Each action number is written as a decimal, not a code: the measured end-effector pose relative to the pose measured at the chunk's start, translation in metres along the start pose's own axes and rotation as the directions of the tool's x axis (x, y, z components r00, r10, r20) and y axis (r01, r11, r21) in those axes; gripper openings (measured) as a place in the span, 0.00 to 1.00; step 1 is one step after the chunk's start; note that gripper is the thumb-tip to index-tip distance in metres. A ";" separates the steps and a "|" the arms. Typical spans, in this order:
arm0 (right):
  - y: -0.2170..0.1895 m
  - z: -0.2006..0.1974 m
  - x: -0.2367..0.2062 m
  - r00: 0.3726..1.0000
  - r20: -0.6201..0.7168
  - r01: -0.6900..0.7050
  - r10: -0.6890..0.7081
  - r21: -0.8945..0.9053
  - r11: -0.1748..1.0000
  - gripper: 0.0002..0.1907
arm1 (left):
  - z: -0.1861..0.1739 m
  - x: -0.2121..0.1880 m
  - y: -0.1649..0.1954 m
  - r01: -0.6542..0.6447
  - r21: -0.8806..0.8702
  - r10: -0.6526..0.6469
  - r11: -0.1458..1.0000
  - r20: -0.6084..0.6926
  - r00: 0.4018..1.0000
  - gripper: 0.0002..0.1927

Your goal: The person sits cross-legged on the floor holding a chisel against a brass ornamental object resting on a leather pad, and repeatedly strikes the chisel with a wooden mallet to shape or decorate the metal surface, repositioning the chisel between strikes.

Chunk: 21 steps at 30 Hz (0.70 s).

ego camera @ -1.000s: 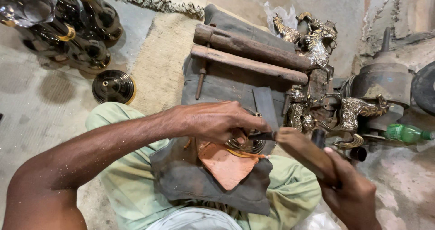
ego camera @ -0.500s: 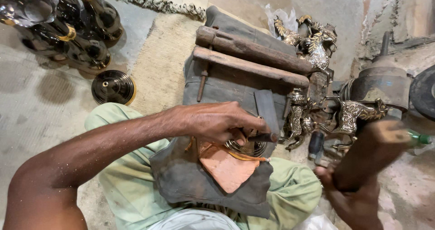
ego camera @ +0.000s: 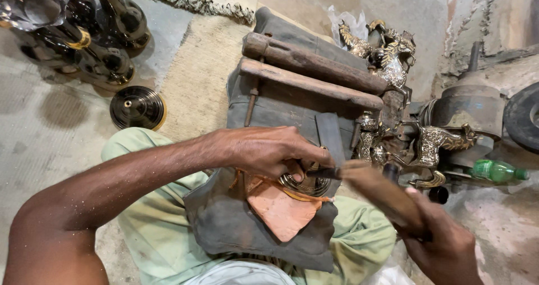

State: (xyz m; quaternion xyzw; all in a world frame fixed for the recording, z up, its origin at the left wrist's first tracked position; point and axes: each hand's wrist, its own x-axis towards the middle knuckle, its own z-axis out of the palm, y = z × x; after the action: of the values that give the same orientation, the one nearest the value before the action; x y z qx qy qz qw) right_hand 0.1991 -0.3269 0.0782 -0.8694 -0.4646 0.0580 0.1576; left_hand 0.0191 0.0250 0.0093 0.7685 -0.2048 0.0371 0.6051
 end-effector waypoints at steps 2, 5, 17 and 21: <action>0.003 -0.001 -0.003 1.000 0.001 0.028 -0.028 -0.001 1.000 0.37 | -0.001 0.000 0.000 -0.007 0.020 0.007 1.000 -0.002 1.000 0.22; 0.006 0.001 -0.003 0.985 0.072 -0.152 0.155 -0.051 0.987 0.39 | -0.002 0.000 0.001 0.018 0.035 -0.018 0.999 0.010 1.000 0.23; -0.003 -0.003 -0.001 1.000 0.026 -0.008 0.006 0.087 0.996 0.40 | -0.007 -0.001 0.003 -0.015 0.004 0.015 1.000 0.006 1.000 0.22; -0.008 -0.009 0.005 0.996 0.082 0.022 -0.021 -0.011 1.000 0.41 | -0.007 0.000 0.003 0.016 -0.034 -0.016 0.999 0.001 1.000 0.22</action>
State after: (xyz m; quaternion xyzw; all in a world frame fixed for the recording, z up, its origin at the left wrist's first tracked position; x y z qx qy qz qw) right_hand 0.1975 -0.3200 0.0892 -0.8622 -0.4803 0.0892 0.1339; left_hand 0.0191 0.0316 0.0136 0.7596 -0.1996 0.0287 0.6183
